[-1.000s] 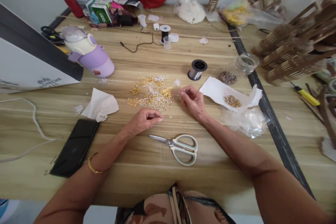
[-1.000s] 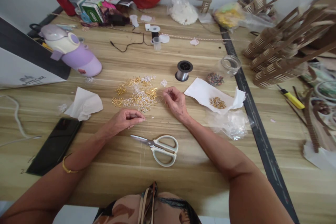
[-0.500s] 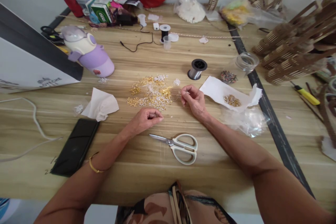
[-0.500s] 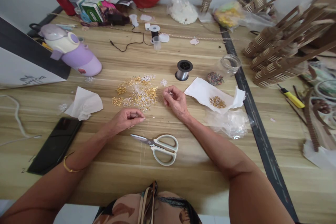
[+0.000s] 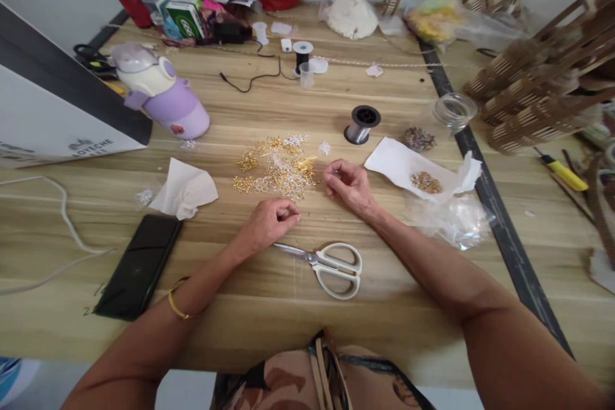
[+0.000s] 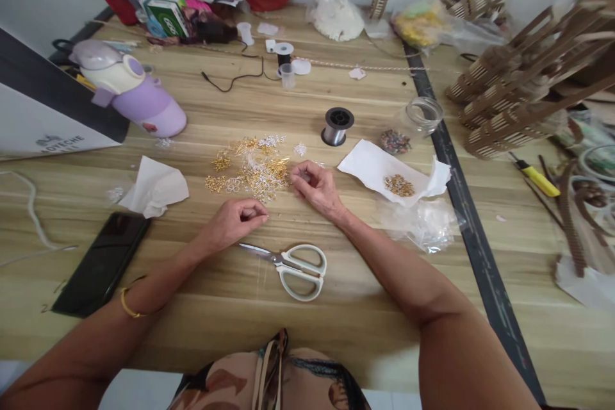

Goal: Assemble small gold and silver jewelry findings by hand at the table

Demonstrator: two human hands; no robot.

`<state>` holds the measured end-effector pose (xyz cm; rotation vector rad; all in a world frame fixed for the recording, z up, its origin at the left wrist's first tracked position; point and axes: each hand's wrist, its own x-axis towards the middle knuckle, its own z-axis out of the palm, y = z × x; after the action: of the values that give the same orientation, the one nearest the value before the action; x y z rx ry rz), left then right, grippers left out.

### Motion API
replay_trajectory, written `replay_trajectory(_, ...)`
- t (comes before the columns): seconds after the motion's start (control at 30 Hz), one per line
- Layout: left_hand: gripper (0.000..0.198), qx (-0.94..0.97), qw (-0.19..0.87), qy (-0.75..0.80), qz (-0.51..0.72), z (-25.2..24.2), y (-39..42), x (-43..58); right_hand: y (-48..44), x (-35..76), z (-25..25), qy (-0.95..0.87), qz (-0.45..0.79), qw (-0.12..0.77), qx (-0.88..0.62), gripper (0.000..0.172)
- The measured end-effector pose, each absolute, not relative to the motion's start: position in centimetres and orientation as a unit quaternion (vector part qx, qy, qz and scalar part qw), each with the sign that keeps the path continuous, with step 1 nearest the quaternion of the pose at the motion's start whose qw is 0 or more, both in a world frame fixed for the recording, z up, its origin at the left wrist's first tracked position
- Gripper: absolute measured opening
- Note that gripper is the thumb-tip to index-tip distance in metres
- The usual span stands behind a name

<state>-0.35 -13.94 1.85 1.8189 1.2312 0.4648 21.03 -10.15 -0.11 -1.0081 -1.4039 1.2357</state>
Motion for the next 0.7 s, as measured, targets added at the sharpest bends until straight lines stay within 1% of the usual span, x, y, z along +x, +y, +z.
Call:
replay_trajectory(0.33, 0.017, 0.753, 0.393, 0.494, 0.184, 1.3, -13.94, -0.3, -10.13, 21.01, 0.01, -0.588, 0.506, 0.481, -0.408, 0.026)
replay_trajectory(0.53, 0.019, 0.754, 0.396, 0.493, 0.181, 1.35, -13.98, -0.29, -10.07, 21.1, -0.27, -0.589, 0.505, 0.482, -0.407, 0.025)
replay_trajectory(0.7, 0.017, 0.747, 0.404, 0.497, 0.178, 1.35, -14.02, -0.27, -10.15, 21.0, -0.03, -0.585, 0.51, 0.482, -0.406, 0.026)
